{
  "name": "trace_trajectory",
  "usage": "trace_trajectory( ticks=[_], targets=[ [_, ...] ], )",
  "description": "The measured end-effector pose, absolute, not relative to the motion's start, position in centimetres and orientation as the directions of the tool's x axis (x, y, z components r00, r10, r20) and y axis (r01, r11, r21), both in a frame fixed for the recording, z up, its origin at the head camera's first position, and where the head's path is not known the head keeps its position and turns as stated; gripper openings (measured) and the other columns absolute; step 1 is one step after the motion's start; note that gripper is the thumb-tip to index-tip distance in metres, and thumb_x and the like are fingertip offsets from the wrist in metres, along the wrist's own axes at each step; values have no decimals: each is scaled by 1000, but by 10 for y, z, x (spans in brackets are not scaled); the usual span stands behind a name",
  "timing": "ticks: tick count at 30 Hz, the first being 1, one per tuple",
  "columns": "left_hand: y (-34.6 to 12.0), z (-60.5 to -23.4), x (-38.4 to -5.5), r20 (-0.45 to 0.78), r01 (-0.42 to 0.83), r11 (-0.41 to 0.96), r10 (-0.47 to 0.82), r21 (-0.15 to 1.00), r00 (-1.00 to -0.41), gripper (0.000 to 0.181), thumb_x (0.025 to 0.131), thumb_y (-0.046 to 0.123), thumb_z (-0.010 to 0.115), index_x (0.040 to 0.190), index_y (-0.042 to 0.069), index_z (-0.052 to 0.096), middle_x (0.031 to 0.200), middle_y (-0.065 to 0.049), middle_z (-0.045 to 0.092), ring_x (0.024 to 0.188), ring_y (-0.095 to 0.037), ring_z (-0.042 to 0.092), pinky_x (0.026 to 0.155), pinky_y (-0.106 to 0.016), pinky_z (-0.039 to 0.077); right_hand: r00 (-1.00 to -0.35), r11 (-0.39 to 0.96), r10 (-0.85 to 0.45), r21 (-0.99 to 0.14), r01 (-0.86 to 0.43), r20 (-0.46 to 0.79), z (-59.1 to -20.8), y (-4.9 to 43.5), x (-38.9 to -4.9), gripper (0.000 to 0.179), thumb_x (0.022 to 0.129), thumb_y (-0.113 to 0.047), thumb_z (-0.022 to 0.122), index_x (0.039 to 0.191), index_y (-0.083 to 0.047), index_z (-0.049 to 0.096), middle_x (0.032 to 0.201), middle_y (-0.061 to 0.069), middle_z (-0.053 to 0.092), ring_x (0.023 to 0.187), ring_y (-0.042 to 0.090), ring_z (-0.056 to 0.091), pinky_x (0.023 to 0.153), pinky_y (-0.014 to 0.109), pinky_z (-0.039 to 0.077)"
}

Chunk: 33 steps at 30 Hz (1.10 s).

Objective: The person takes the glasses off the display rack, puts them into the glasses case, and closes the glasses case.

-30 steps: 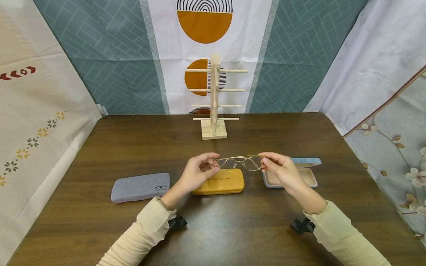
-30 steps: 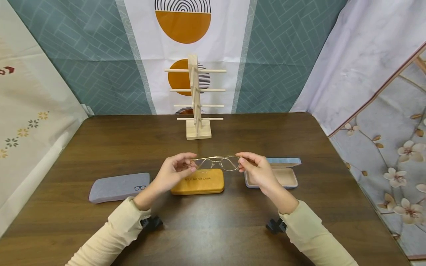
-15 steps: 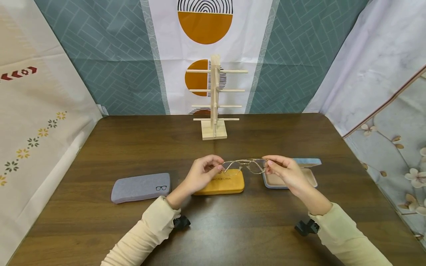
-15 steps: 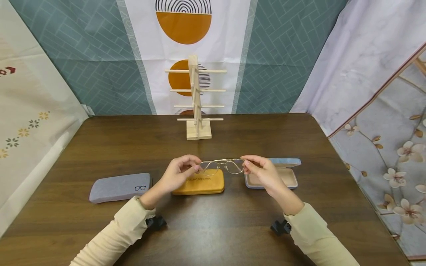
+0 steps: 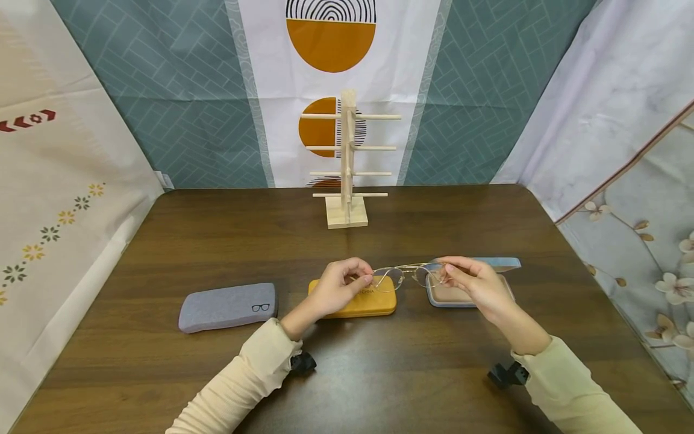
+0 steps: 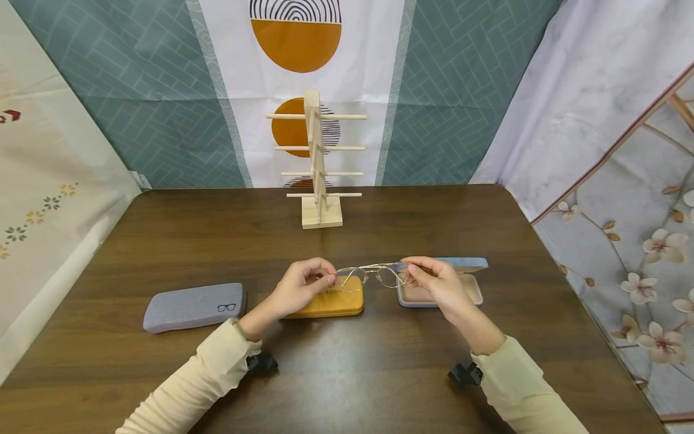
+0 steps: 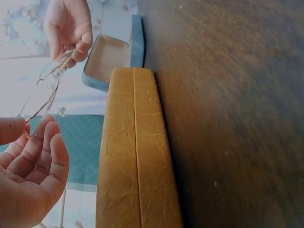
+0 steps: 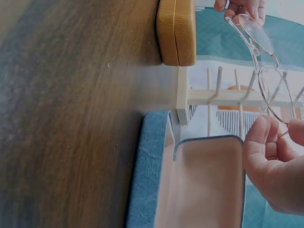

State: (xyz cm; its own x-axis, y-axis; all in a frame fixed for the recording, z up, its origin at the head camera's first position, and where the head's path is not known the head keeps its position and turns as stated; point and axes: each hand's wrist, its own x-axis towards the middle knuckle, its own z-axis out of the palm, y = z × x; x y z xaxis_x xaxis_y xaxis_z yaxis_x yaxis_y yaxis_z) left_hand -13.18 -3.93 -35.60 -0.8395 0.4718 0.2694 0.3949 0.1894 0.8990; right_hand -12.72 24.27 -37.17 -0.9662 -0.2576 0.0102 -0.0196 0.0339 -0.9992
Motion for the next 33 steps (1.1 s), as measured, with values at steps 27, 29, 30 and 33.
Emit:
trace_trajectory(
  ticks=[27,29,30,33],
  targets=[
    [-10,-393,-150,224,425,216,599,879,-769,3,83,2,63,84,0,62,79,-8,64,72,-10,57,63,-23,51,-986,41,-164,-999,-9,2,-378,266,-119,20,94,-7,49,108,3,59,86,-1,60,74,9,57,68,21,51],
    [-7,-392,-150,229,436,215,610,874,-759,4,82,1,65,83,-1,61,78,-7,64,71,-8,57,64,-22,51,-987,29,-160,-1000,-6,2,-378,268,-119,18,93,-7,50,106,-1,61,86,-1,60,74,9,57,68,21,51],
    [-5,-392,-150,234,443,215,611,870,-756,4,81,0,65,82,-1,61,77,-7,64,70,-8,57,63,-22,51,-987,21,-159,-1000,-7,3,-379,270,-118,18,93,-6,50,106,-3,62,86,-1,60,74,9,57,68,21,51],
    [-1,-392,-151,235,452,226,613,863,-754,4,82,1,64,82,-1,61,76,-6,63,69,-6,56,63,-21,50,-986,-5,-165,-1000,-10,10,-380,273,-118,17,93,-6,50,105,-5,63,86,0,60,75,9,57,68,20,51]
  ],
)
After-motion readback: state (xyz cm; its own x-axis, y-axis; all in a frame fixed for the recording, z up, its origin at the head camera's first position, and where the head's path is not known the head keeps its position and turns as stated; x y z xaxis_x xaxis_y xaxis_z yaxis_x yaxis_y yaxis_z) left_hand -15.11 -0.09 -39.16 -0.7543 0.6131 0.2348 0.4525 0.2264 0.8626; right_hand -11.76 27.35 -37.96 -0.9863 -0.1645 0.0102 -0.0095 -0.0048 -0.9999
